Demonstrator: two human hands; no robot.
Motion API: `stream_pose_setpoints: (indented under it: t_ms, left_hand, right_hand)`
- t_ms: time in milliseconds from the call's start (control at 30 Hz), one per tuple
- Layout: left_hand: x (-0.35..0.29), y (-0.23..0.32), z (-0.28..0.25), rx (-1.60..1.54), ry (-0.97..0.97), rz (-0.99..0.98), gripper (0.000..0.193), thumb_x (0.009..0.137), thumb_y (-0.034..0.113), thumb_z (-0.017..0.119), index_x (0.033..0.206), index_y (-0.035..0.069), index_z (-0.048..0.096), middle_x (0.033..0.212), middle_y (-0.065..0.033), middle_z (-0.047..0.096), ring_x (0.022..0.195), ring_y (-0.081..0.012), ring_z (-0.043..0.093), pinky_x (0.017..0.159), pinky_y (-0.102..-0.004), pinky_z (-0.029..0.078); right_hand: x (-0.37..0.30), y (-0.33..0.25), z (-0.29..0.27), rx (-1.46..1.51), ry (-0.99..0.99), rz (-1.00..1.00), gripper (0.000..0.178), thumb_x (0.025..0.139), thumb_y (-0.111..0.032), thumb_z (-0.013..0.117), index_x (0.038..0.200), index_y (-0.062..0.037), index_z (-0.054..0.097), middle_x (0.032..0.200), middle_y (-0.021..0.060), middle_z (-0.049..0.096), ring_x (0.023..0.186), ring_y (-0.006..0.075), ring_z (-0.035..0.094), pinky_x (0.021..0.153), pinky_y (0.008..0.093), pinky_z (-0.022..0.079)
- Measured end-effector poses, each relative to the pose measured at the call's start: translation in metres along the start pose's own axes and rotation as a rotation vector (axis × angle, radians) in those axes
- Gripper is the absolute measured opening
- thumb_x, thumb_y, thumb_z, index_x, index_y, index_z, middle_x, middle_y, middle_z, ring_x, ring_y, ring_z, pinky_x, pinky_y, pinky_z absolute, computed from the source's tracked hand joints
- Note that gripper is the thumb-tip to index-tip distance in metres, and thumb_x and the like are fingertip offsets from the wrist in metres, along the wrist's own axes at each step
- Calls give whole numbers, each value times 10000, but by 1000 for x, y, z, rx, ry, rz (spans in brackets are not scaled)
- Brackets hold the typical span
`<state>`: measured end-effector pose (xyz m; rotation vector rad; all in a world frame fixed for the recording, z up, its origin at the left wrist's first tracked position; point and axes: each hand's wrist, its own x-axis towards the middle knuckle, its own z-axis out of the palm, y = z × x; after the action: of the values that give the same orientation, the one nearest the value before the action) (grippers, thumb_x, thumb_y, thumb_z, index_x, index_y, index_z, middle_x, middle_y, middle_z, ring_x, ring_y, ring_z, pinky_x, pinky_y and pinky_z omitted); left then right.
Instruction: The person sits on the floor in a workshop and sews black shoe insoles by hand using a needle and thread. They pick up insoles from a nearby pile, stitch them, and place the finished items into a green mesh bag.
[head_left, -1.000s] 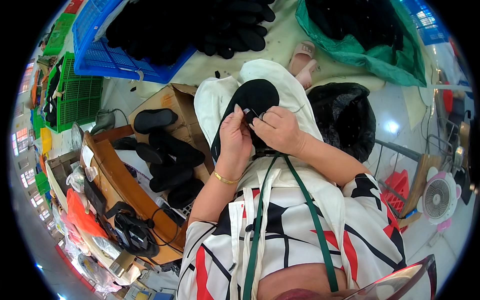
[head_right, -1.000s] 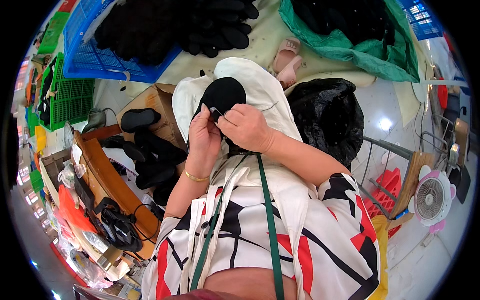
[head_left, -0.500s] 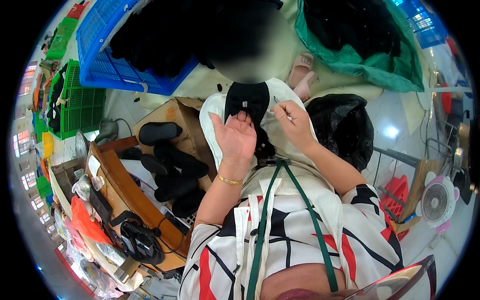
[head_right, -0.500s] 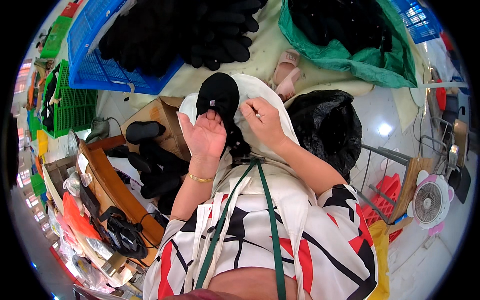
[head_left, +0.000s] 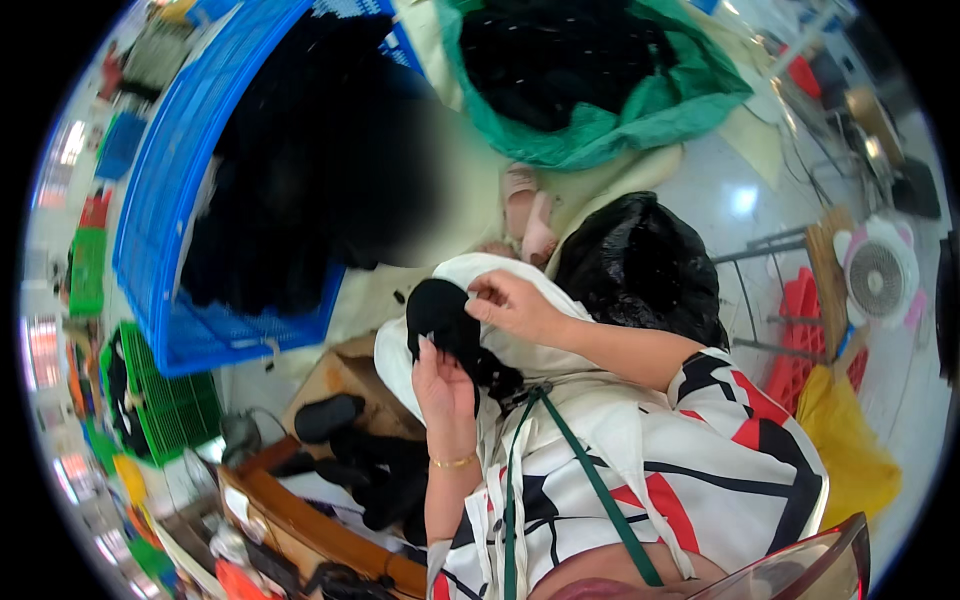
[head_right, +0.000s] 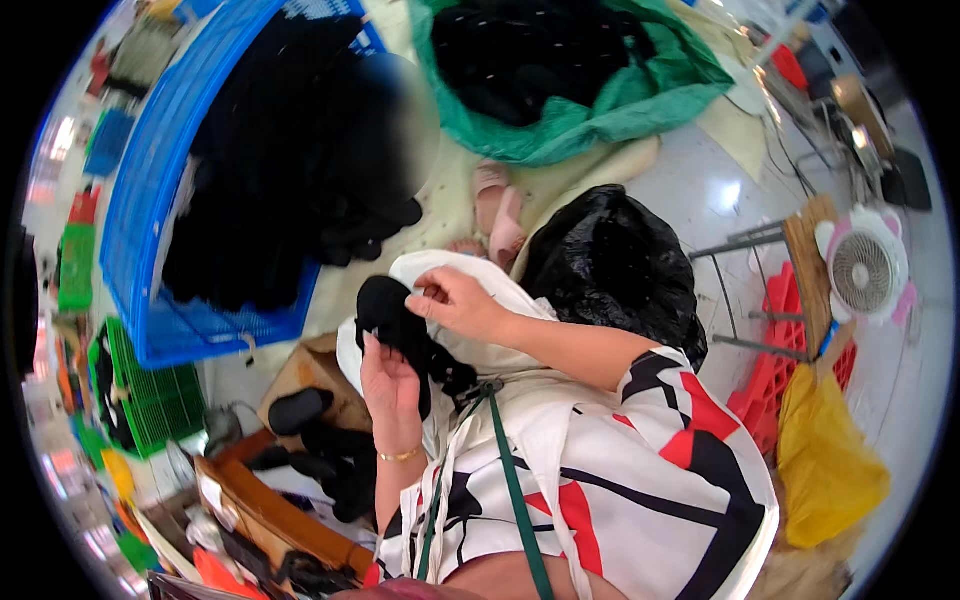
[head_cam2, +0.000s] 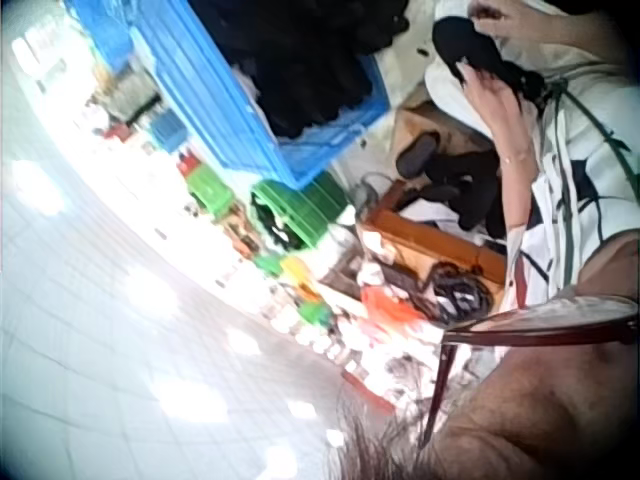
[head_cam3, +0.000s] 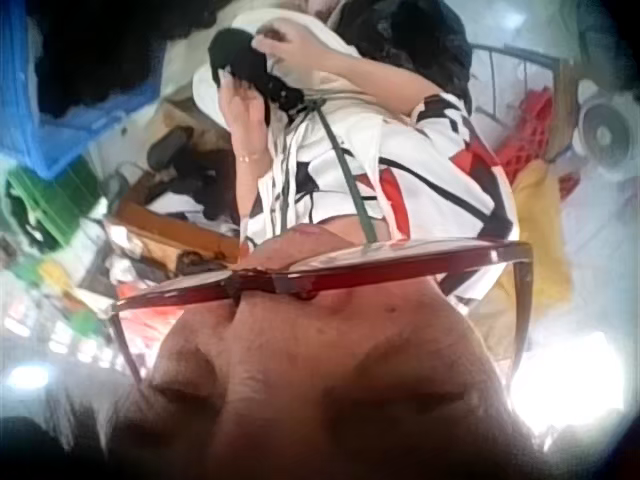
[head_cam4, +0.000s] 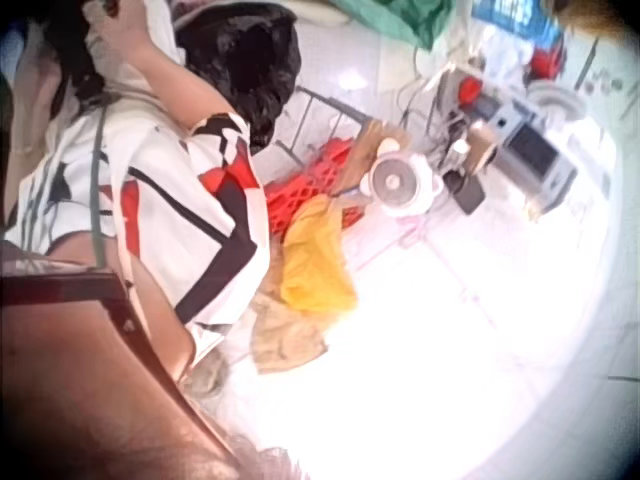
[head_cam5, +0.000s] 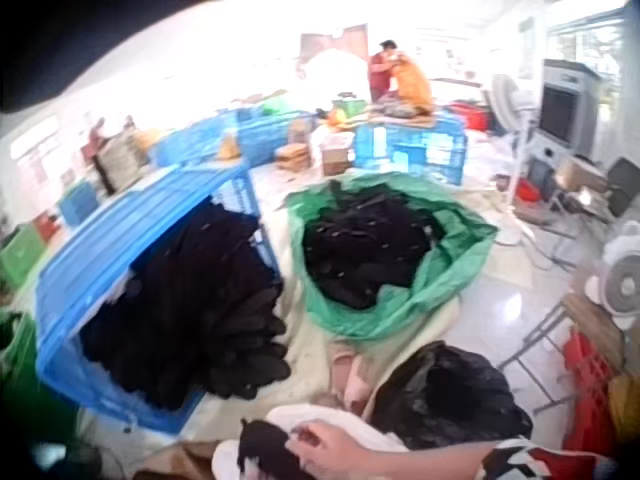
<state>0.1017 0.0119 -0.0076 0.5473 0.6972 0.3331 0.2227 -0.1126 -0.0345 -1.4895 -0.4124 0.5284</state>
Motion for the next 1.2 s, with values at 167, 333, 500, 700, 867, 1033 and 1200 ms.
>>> stream_pose_setpoints:
  t_ms: [167,333,500,700,867,1033,1200]
  left_hand:
    - [-2,-2,5,149,9,2,243,987,224,583,1090,9,627,1021,-54,690,906,-131,658,827,-280,525]
    - [-3,3,18,253,-143,-74,249,987,182,576,1156,1,590,1110,-74,670,985,-152,644,873,-283,507]
    - [-38,27,43,404,-203,109,262,972,110,576,1201,-15,566,1086,-114,682,977,-193,660,871,-293,507]
    - [-58,30,42,771,-207,428,224,932,24,560,1147,-30,588,1043,-116,662,904,-179,626,856,-295,494]
    - [-116,78,64,1295,-432,1539,281,826,218,667,1018,22,604,1098,-174,612,988,-277,595,850,-403,502]
    - [-146,82,76,1013,-562,2267,318,848,246,653,1080,38,591,1143,-167,603,1021,-293,588,874,-422,498]
    - [-160,59,90,941,-650,2378,355,870,273,640,1143,53,578,1188,-159,594,1054,-309,581,898,-441,494]
  right_hand:
    - [-2,-22,-28,-38,-342,245,444,918,-425,633,827,9,644,694,34,604,640,117,541,627,275,465]
    - [7,-11,-55,-348,-279,92,396,893,-363,637,785,18,625,642,80,598,615,135,546,602,320,475]
    - [77,-40,-119,-38,292,104,358,910,-343,643,733,-32,622,623,49,609,614,118,582,583,303,483]
    - [147,-76,-199,315,657,-160,397,940,-390,636,967,6,629,774,38,613,672,111,571,659,259,502]
    - [85,6,-141,307,296,79,283,992,-276,552,962,-5,628,728,24,585,617,100,535,561,242,436]
    - [23,52,-95,360,170,339,233,992,-223,537,952,-13,629,756,17,592,638,99,554,593,249,502]
    - [7,56,-98,266,118,368,205,982,-202,552,969,-21,645,797,13,613,680,87,581,635,249,529]
